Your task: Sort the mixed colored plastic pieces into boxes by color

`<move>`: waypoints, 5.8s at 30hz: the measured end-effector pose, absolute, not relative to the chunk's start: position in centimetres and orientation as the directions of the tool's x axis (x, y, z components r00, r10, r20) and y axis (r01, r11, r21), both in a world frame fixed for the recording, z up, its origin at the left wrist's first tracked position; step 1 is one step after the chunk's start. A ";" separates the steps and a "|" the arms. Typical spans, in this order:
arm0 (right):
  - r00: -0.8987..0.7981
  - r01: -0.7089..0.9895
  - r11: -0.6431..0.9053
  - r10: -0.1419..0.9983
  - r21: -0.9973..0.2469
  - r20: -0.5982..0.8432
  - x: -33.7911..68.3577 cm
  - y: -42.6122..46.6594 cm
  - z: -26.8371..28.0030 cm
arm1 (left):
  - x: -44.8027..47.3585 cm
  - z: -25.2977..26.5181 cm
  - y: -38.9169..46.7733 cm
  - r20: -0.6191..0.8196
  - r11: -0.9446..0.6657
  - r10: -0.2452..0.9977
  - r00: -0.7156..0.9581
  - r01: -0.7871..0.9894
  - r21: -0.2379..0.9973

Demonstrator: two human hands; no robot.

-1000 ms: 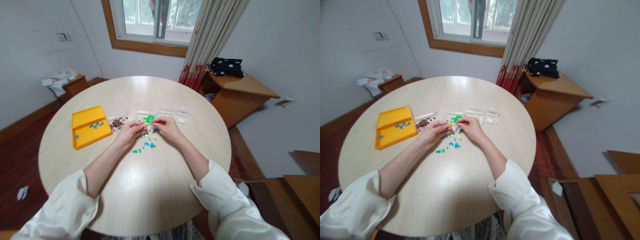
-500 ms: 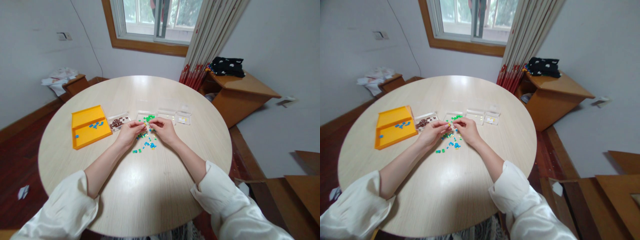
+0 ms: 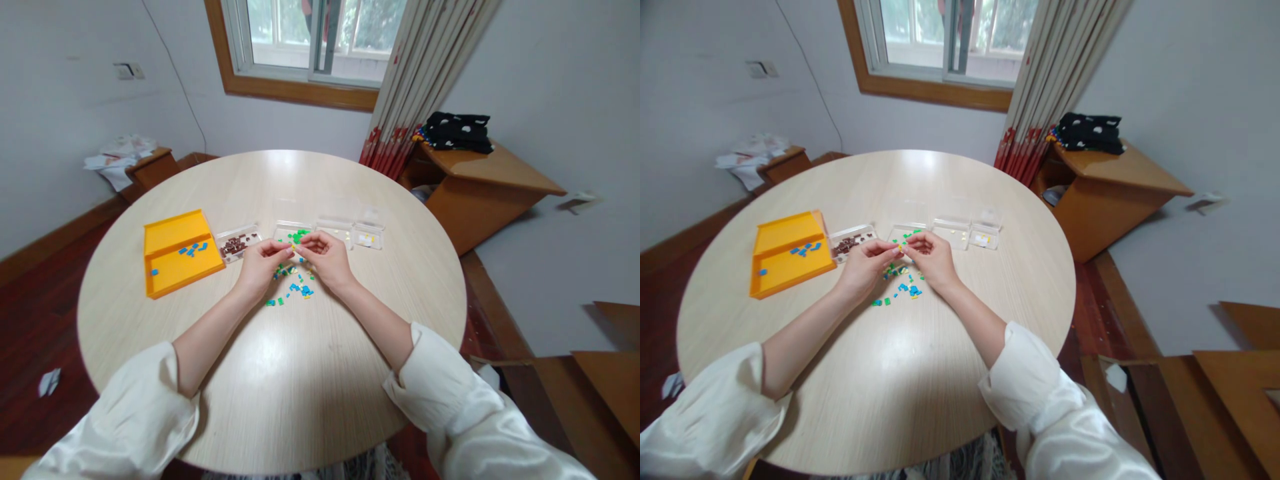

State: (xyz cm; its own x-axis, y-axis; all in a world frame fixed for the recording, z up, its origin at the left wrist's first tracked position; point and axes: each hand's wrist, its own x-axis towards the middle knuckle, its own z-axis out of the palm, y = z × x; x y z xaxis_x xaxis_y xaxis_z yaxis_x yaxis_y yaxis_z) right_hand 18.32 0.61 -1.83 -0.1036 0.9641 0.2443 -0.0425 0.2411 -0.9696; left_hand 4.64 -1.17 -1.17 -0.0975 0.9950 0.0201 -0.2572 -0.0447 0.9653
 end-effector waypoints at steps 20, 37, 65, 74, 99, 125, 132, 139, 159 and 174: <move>-0.047 -0.144 0.240 0.967 -0.960 0.249 17.8 0.3 -1.9 | 4.6 -1.2 -1.3 0.173 -0.184 0.977 -0.128 -0.081 0.980; -0.175 -0.108 0.193 0.962 -0.975 0.209 18.8 1.0 -1.7 | 4.3 -0.5 -1.4 0.062 -0.064 0.998 -0.021 -0.113 0.991; -0.120 -0.102 0.197 0.971 -0.975 0.209 18.2 0.7 -2.1 | 4.5 -1.0 -1.3 0.116 -0.121 0.987 -0.107 -0.037 0.992; -0.110 -0.135 0.149 0.980 -0.980 0.164 18.3 0.6 -1.8 | 4.7 -0.9 -1.4 0.119 -0.124 0.987 -0.103 -0.041 0.991; -0.204 -0.136 0.127 0.967 -0.983 0.154 18.8 0.9 -1.4 | 5.0 -0.1 -1.7 -0.036 0.019 0.998 -0.048 -0.312 0.950; -0.296 -0.163 0.208 0.922 -0.965 0.248 19.5 1.0 -1.2 | 4.1 0.1 -1.6 -0.173 0.245 0.963 0.207 -0.400 0.883; -0.309 -0.131 0.205 0.921 -0.970 0.236 19.6 1.1 -1.2 | 4.1 0.4 -1.6 -0.203 0.305 0.943 0.264 -0.439 0.845; -0.321 -0.139 0.188 0.920 -0.972 0.223 19.6 1.1 -1.2 | 4.0 0.2 -1.6 -0.213 0.332 0.932 0.293 -0.457 0.825; -0.393 -0.195 0.170 0.889 -0.966 0.236 19.8 0.9 -1.2 | 3.6 0.4 -1.8 -0.201 0.366 0.905 0.375 -0.445 0.817; -0.321 -0.194 0.102 0.933 -0.976 0.161 19.8 1.5 -1.5 | 4.2 0.6 -1.9 -0.269 0.386 0.916 0.298 -0.473 0.792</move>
State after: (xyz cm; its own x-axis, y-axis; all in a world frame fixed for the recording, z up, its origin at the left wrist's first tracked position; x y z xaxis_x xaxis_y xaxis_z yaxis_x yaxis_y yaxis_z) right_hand 19.84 1.55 -1.48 -0.3211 0.9333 0.1608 -0.1936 0.1016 -0.9758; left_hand 4.19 -1.87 0.61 0.2979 0.9159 -0.2691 -0.4729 0.3865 0.7918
